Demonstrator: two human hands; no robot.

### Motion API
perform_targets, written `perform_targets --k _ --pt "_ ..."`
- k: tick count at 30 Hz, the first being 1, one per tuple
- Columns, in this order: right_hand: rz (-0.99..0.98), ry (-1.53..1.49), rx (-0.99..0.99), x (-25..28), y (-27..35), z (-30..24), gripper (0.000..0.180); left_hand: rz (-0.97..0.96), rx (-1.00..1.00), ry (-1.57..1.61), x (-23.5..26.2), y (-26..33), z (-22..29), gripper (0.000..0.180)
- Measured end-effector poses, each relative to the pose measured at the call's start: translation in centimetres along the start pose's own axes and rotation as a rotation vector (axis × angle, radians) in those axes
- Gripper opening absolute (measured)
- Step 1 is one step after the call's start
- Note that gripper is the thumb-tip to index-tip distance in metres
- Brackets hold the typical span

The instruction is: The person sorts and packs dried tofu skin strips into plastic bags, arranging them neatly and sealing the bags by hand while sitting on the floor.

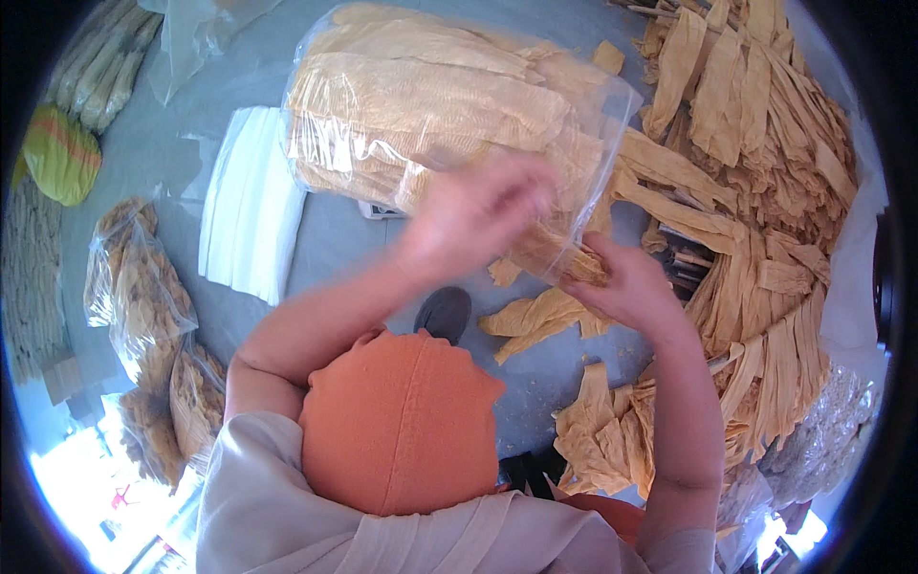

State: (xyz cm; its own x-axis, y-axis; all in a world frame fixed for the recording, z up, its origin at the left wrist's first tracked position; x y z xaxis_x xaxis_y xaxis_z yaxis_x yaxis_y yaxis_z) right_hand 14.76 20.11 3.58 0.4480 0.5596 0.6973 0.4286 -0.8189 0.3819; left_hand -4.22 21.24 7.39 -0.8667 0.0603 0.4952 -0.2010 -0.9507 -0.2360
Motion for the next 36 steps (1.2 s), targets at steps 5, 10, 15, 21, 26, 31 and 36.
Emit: perform_targets --k 5,10,15,21,26,31,36 --pt "0.120 0.036 0.052 0.7 3.0 4.3 0.043 0.704 0.401 -0.239 20.5 -0.1 -18.5 0.035" --pt "0.137 0.018 0.090 1.3 1.3 0.4 0.036 0.486 0.833 0.640 17.3 2.7 -28.5 0.058" --pt "0.190 0.008 0.217 0.0 -3.1 -4.6 0.032 0.492 0.766 0.652 16.9 3.2 -27.0 0.064" --pt "0.307 -0.164 0.264 0.2 -1.2 -0.9 0.038 0.599 0.884 0.542 16.7 4.2 -25.8 0.075" --pt "0.250 -0.581 0.177 -0.9 -1.7 0.7 0.043 0.638 0.804 0.617 16.4 4.8 -26.7 0.073" --pt "0.232 -0.153 0.174 2.8 -5.7 -5.7 0.041 0.774 0.703 0.820 15.5 7.0 -28.0 0.054" --pt "0.371 -0.392 0.242 5.1 -8.9 -0.3 0.049 0.777 0.632 0.833 13.3 3.7 -24.5 0.054"
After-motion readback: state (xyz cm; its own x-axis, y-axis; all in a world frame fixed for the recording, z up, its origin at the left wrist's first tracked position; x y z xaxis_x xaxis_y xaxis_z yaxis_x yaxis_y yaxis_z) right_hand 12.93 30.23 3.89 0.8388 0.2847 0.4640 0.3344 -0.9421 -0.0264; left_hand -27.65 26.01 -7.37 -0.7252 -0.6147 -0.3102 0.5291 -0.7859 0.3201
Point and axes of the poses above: each hand's wrist, its own y-axis away from the middle knuckle, its own x-axis out of the back of the hand, z = x × y, the point moved 8 cm from there along -y, towards the middle knuckle, and after that the axes turned 8 degrees about -y, right-handed, at the moved point
